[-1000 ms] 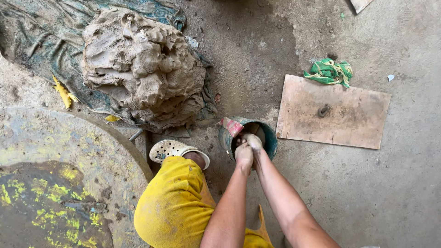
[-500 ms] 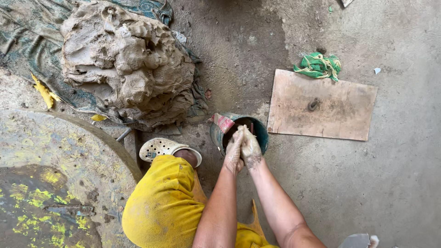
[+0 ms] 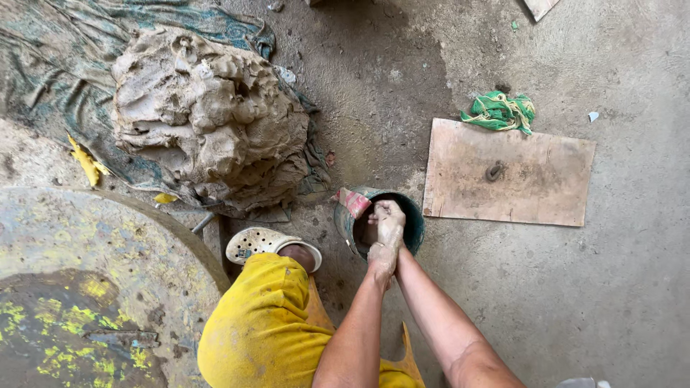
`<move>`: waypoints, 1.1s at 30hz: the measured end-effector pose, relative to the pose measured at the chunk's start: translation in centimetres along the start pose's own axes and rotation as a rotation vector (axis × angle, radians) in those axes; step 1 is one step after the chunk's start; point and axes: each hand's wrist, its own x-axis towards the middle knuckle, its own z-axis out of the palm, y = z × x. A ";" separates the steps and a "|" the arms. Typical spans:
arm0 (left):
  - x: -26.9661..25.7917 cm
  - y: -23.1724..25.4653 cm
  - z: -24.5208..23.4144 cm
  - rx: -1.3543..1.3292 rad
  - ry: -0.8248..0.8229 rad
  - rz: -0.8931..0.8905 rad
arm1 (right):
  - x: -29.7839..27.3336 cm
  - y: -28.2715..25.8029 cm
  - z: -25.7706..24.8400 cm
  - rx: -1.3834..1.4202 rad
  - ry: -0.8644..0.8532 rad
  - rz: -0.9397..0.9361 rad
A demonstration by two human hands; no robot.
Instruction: The person kneads and shapes a lump of clay by hand, then repeatedly dips their hands into a bucket of water to clean them and keep the clay moist.
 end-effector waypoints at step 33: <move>-2.0 1.4 -4.3 0.288 -0.132 0.184 | 0.5 -2.3 -2.2 0.920 -0.041 0.594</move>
